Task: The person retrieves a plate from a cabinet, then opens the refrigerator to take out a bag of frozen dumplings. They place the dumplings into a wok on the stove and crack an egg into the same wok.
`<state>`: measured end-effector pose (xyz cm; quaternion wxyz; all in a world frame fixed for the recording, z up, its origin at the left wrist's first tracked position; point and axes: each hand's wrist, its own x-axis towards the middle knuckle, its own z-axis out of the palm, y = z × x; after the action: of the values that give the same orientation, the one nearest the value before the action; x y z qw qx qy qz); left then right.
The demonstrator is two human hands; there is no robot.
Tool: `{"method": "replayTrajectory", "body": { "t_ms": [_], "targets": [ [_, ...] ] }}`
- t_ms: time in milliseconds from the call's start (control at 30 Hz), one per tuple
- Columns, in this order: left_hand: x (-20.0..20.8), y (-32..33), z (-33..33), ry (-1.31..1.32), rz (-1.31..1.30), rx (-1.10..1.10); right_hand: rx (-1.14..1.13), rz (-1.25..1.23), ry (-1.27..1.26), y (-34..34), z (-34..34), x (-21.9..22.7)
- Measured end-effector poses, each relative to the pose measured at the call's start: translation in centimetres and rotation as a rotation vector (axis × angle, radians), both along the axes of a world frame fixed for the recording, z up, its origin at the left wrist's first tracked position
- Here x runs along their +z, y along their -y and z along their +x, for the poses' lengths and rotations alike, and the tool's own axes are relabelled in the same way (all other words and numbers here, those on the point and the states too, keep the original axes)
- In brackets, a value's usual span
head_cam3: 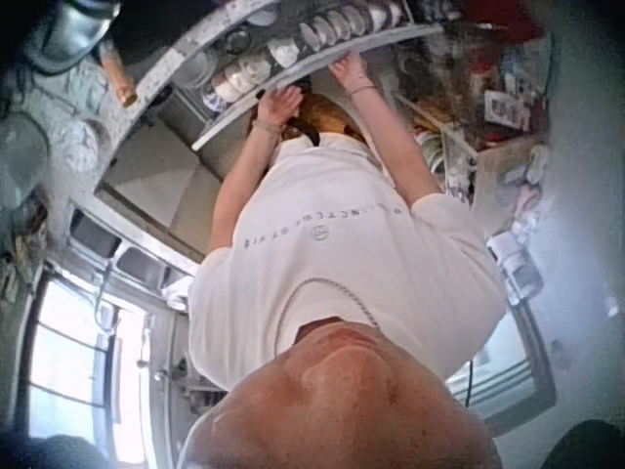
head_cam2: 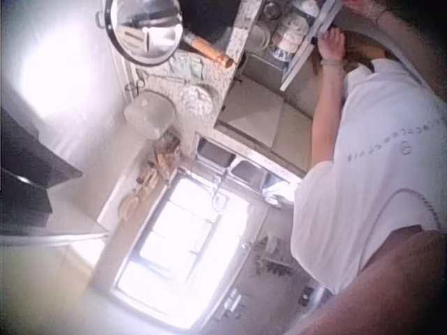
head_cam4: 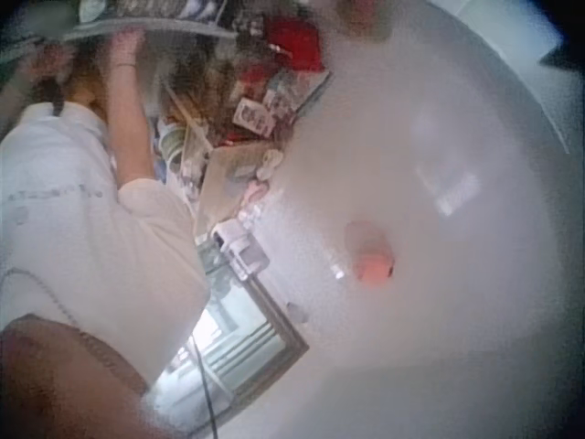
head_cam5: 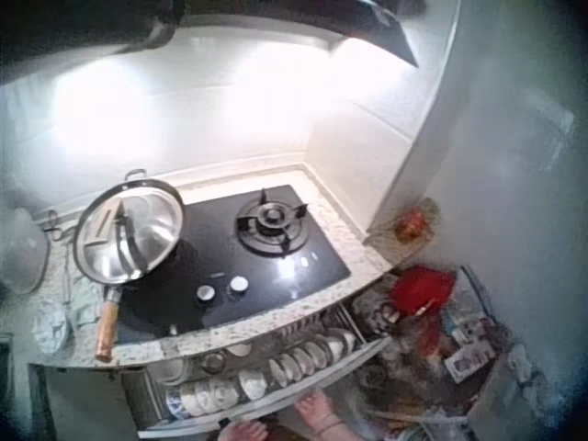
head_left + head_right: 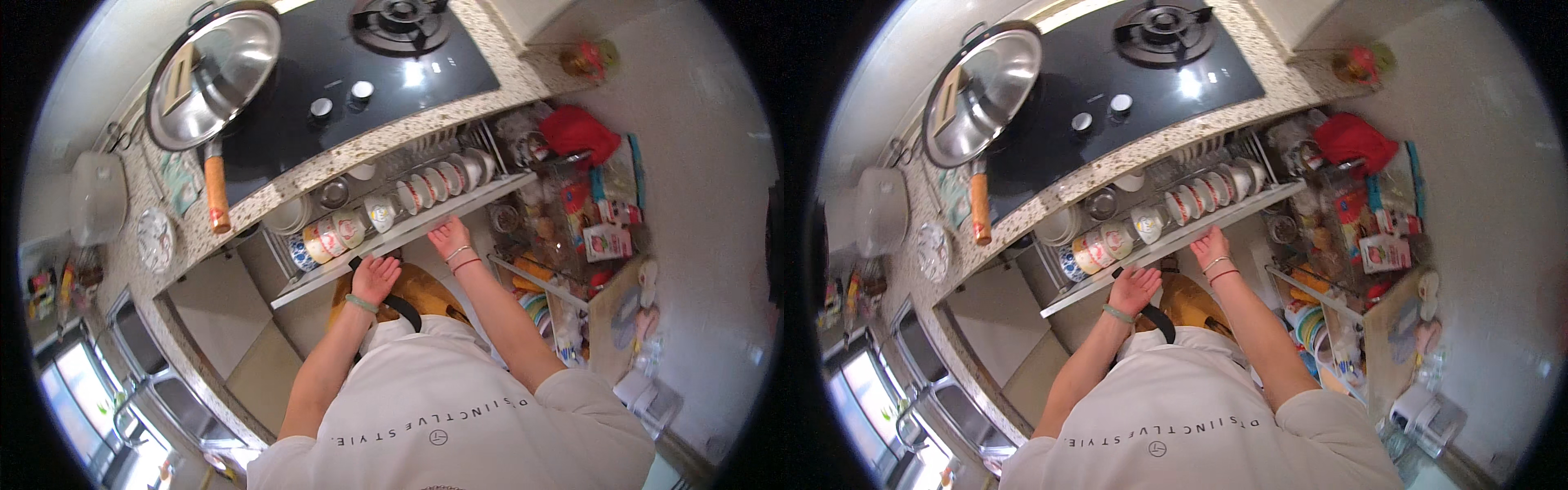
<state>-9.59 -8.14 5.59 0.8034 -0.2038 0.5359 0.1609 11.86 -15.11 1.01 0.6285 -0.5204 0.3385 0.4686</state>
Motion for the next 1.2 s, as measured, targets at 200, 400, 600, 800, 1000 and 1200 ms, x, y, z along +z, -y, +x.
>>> {"method": "replayTrajectory", "body": {
  "t_ms": [200, 400, 600, 800, 1000, 1200],
  "targets": [
    [-1.4, 0.0, -0.8, 0.064, 0.052, 0.133, 0.025, 0.028, -0.104, -1.1, 1.0, 2.3],
    [-0.6, -0.5, 0.2, 0.012, 0.103, 0.186, 0.083, 0.060, -0.131, -2.2, 1.9, 2.1],
    [0.3, -3.6, 0.7, -0.012, 0.086, 0.260, 0.067, 0.136, -0.132, -4.9, 2.2, 3.0],
    [-0.6, -6.5, -0.6, -0.056, 0.199, 0.257, 0.011, 0.100, -0.126, -8.5, 2.7, 2.6],
    [-1.8, -9.9, -2.6, -0.078, 0.229, 0.331, -0.011, 0.164, -0.115, -11.4, 3.2, 1.9],
    [-0.3, -13.0, -3.1, -0.091, 0.235, 0.404, -0.037, 0.161, -0.125, -14.2, 3.8, 1.7]
  ]
}}
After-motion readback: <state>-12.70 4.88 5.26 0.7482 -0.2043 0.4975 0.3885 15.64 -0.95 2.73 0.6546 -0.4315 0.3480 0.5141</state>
